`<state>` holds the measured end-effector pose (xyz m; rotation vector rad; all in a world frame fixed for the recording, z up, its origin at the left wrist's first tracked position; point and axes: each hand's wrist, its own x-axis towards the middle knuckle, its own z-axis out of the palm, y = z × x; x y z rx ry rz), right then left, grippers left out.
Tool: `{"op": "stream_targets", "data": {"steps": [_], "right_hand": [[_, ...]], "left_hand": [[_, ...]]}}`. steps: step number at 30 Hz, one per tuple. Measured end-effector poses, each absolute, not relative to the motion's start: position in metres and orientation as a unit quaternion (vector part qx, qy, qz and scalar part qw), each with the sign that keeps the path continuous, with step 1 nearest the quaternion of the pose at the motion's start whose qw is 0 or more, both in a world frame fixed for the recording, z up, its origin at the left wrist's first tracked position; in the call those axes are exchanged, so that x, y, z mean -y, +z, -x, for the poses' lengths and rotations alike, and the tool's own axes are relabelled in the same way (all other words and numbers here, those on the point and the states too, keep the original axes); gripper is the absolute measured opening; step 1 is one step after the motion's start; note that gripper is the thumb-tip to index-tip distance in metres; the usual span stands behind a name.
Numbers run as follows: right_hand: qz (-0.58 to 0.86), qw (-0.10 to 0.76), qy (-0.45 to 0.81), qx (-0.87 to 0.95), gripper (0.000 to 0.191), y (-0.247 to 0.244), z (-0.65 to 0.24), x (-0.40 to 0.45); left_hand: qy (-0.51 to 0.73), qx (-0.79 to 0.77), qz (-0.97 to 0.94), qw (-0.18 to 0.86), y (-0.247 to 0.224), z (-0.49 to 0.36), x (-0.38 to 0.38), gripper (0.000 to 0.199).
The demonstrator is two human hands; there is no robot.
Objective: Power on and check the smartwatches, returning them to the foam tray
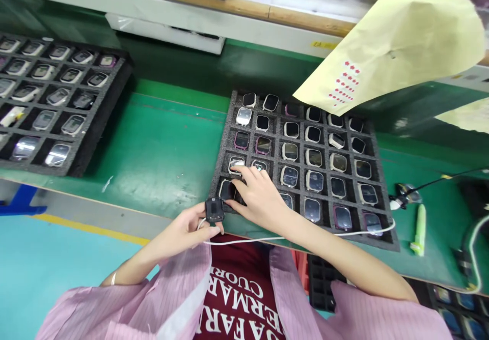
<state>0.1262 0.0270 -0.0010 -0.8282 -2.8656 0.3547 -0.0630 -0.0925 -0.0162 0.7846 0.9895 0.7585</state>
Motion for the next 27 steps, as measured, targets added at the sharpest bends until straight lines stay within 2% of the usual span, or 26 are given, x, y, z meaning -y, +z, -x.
{"op": "stream_targets", "data": {"steps": [2,5,7,11,14,17,20,24,27], "right_hand": [[0.276,0.044,0.095,0.955,0.032,-0.004,-0.121,-0.024],[0.267,0.053,0.109,0.956,0.031,-0.010,-0.119,-0.030],[0.268,0.088,0.159,0.946,0.026,-0.010,-0.125,-0.036],[0.273,0.216,0.315,0.883,0.022,-0.002,-0.143,-0.041],[0.237,0.240,0.386,0.859,0.027,0.005,-0.149,-0.034],[0.201,0.188,0.350,0.895,0.030,0.007,-0.146,-0.022],[0.183,0.147,0.286,0.929,0.030,0.008,-0.142,-0.013],[0.165,0.139,0.239,0.947,0.030,0.006,-0.143,-0.011],[0.164,0.170,0.245,0.940,0.029,-0.001,-0.144,-0.011]], "left_hand": [[0.345,-0.450,-0.361,0.741,-0.018,0.062,0.093,0.040],[0.346,-0.454,-0.361,0.737,-0.020,0.058,0.090,0.039],[0.345,-0.459,-0.360,0.736,-0.020,0.056,0.087,0.040],[0.338,-0.455,-0.364,0.739,-0.020,0.054,0.082,0.037],[0.334,-0.444,-0.361,0.749,-0.020,0.053,0.079,0.036],[0.322,-0.454,-0.351,0.753,-0.019,0.049,0.077,0.043],[0.338,-0.473,-0.350,0.735,-0.017,0.042,0.076,0.037],[0.396,-0.494,-0.340,0.695,-0.024,0.031,0.079,0.027],[0.418,-0.509,-0.337,0.673,-0.032,0.025,0.081,0.027]]}}
